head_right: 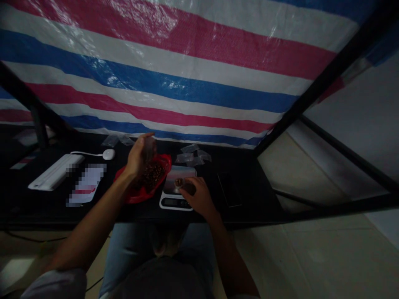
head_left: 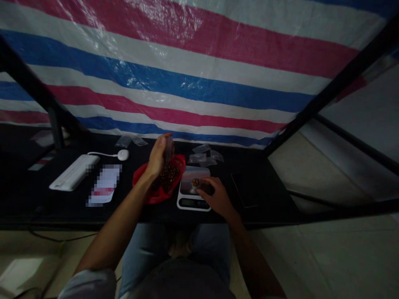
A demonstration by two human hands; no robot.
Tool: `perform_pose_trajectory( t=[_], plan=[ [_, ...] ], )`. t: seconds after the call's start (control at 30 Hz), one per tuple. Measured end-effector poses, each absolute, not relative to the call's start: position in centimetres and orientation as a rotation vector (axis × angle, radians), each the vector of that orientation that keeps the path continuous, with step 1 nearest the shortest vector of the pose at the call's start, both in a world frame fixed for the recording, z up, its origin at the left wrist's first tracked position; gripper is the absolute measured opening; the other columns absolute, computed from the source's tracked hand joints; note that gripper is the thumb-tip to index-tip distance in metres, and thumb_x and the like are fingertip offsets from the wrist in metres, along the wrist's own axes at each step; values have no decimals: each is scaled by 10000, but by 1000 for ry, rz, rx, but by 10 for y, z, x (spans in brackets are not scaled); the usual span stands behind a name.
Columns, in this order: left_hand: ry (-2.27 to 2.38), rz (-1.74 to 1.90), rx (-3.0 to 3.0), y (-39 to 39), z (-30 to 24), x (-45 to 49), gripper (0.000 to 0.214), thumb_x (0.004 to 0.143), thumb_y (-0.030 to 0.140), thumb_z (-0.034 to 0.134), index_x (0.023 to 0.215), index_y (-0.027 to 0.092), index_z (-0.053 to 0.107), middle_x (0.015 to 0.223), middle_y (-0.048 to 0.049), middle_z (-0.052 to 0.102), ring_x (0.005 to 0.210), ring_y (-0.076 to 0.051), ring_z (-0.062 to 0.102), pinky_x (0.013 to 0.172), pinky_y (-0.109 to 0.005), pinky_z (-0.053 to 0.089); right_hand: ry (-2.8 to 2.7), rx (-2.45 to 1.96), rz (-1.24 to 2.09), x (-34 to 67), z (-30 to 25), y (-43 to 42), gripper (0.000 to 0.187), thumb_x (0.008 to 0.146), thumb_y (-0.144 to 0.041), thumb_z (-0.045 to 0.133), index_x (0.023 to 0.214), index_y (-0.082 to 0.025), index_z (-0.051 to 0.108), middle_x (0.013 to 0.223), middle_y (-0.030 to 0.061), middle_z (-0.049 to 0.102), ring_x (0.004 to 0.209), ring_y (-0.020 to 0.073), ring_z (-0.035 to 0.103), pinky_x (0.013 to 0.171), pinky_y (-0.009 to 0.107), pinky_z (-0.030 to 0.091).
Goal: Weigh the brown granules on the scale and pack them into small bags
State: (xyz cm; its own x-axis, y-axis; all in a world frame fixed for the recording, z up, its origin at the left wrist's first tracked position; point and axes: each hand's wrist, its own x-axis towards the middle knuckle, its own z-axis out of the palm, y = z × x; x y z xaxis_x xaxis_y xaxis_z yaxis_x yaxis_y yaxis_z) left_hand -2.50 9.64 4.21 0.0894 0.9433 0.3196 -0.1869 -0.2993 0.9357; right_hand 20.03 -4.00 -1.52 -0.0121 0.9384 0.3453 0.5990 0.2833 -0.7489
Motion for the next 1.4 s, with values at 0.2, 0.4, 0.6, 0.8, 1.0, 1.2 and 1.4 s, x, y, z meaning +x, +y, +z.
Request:
perform_pose_trajectory(
  t=[0.2, 0.4, 0.6, 0.8, 1.0, 1.2, 1.4],
  plan=[
    [869, 1010, 1970, 31, 26, -39, 651, 823, 501, 757, 1381, 209, 591, 1306, -113, 639, 1219, -298, 595, 1087, -450, 454, -1769, -1380, 493, 194, -15, -29, 286, 807, -234, 789, 1080, -226, 706, 1084, 69, 730, 1052, 251, 630, 947, 415, 500],
    [909, 798, 2135, 21, 4, -40, 690, 836, 443, 760, 1445, 195, 549, 1389, -138, 623, 1293, -308, 587, 1120, -449, 455, -1737, -1348, 517, 195, -11, -23, 277, 816, -228, 765, 1087, -222, 707, 1076, 74, 722, 1057, 248, 646, 960, 413, 506],
    [976, 717, 2202, 12, 5, -35, 744, 954, 466, 598, 1579, 152, 345, 1545, -177, 501, 1402, -303, 513, 1177, -465, 396, -1861, -1252, 469, 201, 13, -18, 339, 837, -221, 727, 1172, -221, 675, 1136, 84, 705, 1076, 244, 648, 972, 418, 507],
    [1016, 738, 2192, 6, 8, -22, 807, 980, 474, 543, 1629, 149, 191, 1587, -198, 431, 1403, -329, 512, 1139, -472, 437, -2202, -1103, 479, 202, 54, -7, 313, 882, -202, 685, 1195, -203, 672, 1164, 102, 674, 1108, 244, 636, 1000, 412, 495],
    [966, 862, 2116, 5, 0, -10, 849, 973, 457, 562, 1640, 155, 133, 1590, -193, 431, 1406, -327, 509, 1154, -466, 429, -2537, -968, 610, 207, 93, 6, 331, 910, -146, 631, 1233, -199, 679, 1213, 117, 633, 1120, 239, 617, 980, 394, 499],
    [906, 945, 2056, 5, -5, 3, 881, 966, 474, 570, 1637, 130, 114, 1577, -196, 449, 1473, -319, 417, 1208, -479, 362, -2658, -992, 648, 204, 121, 20, 249, 887, -156, 680, 1136, -153, 682, 1084, 99, 719, 988, 229, 662, 893, 364, 496],
    [847, 1074, 2031, 5, -6, 14, 810, 977, 445, 557, 1624, 151, 169, 1647, -186, 329, 1514, -304, 344, 1245, -474, 300, -2721, -994, 690, 197, 135, 26, 161, 945, -224, 649, 1068, -154, 726, 1017, 80, 748, 916, 203, 676, 830, 325, 482]
  ],
)
